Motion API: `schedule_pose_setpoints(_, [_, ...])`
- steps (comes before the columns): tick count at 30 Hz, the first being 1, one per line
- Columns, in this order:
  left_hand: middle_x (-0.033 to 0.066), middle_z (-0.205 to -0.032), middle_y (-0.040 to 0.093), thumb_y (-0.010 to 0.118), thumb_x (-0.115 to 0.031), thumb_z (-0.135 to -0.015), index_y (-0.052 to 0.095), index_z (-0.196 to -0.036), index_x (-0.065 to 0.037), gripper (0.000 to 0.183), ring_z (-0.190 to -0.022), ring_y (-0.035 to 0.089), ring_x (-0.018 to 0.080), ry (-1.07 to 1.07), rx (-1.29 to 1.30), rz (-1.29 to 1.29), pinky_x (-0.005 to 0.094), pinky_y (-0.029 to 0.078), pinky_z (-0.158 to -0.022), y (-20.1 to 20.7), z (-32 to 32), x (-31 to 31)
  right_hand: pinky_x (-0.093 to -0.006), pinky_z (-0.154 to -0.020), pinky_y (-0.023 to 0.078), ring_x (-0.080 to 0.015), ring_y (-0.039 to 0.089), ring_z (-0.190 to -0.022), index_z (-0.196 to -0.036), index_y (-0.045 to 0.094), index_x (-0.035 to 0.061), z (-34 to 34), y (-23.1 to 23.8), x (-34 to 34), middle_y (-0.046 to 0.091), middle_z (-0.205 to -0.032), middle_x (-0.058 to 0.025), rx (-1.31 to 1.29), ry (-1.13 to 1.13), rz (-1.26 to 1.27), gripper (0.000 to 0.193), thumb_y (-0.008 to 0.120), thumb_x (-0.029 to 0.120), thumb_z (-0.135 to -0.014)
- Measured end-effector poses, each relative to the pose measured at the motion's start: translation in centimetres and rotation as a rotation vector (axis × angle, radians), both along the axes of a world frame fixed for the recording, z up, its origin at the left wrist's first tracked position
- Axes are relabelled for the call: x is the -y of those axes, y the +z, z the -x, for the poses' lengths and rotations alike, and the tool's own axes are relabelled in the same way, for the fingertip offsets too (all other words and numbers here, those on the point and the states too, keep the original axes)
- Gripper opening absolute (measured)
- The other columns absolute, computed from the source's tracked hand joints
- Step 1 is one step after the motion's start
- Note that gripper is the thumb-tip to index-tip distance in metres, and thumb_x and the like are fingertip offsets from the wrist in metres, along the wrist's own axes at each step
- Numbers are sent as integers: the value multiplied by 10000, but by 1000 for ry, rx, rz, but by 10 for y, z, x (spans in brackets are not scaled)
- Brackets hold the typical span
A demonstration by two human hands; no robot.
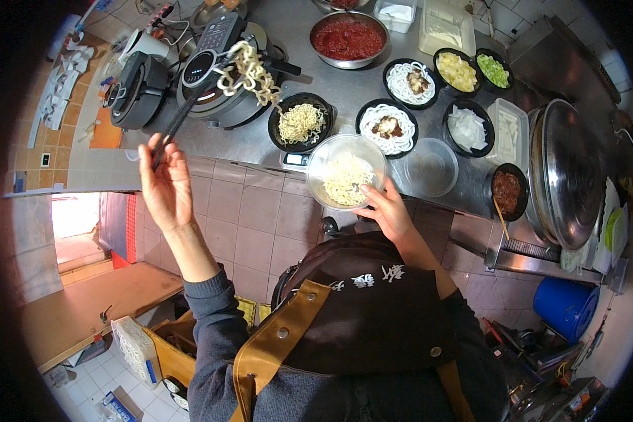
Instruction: The person assembles several noodle bowls by adding red sauce, shredded vegetables, and cooked noodles using chopsticks and a spoon. They place the finished bowl on a counter and then retrieve a new bowl and a package of instant noodles to continue the process.
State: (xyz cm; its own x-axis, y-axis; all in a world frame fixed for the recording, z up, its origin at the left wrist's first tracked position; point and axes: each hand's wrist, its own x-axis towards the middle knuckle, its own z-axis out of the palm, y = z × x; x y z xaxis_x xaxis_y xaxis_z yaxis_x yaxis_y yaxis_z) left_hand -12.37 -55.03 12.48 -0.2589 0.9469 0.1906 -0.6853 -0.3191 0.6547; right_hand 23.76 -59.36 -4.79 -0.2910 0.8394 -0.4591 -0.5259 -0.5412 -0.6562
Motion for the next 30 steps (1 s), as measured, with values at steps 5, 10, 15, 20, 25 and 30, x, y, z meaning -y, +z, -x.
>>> schedule_pose_setpoints(5, [201, -1064, 674, 542, -276, -1005, 594, -1165, 69, 384, -951, 687, 235, 67, -228, 252, 325, 578, -866, -48, 3, -16, -572, -938, 498, -298, 545, -1209, -1435, 326, 109, -2, -1, 0, 508, -1325, -126, 14, -13, 15, 541, 583, 120, -960])
schedule_pose_setpoints(10, [171, -1062, 683, 563, -251, -994, 619, -1171, 53, 357, -889, 693, 205, 85, -688, 486, 299, 558, -836, -71, -24, -25, -558, -923, 514, -296, 549, -1196, -1435, 316, 102, -4, -4, -1, 518, -1305, -134, 23, -32, 19, 568, 605, 117, -946])
schedule_pose_setpoints(15, [170, -1050, 687, 571, -242, -990, 628, -1155, 52, 342, -868, 692, 198, 129, -711, 523, 309, 552, -819, -84, -18, -23, -521, -900, 548, -282, 553, -1178, -1435, 300, 86, -8, -3, 0, 542, -1257, -154, 16, -71, 39, 631, 651, 111, -911])
schedule_pose_setpoints(20, [165, -1033, 687, 583, -220, -983, 634, -1127, 47, 308, -853, 691, 200, 199, -671, 518, 306, 557, -804, -83, -10, -15, -533, -903, 549, -315, 535, -1191, -1413, 332, 82, -14, 7, 0, 505, -1283, -174, 57, -79, 31, 588, 634, 130, -911])
schedule_pose_setpoints(25, [148, -994, 684, 607, -188, -967, 638, -1119, 38, 274, -823, 685, 198, 267, -626, 488, 299, 557, -782, -89, 0, -7, -531, -891, 557, -339, 531, -1177, -1398, 356, 78, -18, 2, 0, 483, -1287, -181, 56, -100, 39, 567, 633, 147, -909])
schedule_pose_setpoints(30, [144, -980, 683, 598, -201, -972, 637, -1114, 34, 278, -780, 669, 180, 302, -552, 473, 287, 544, -750, -89, 2, -4, -522, -883, 564, -352, 521, -1204, -1411, 338, 82, -23, -13, 1, 442, -1338, -181, 17, -97, 3, 559, 607, 145, -925])
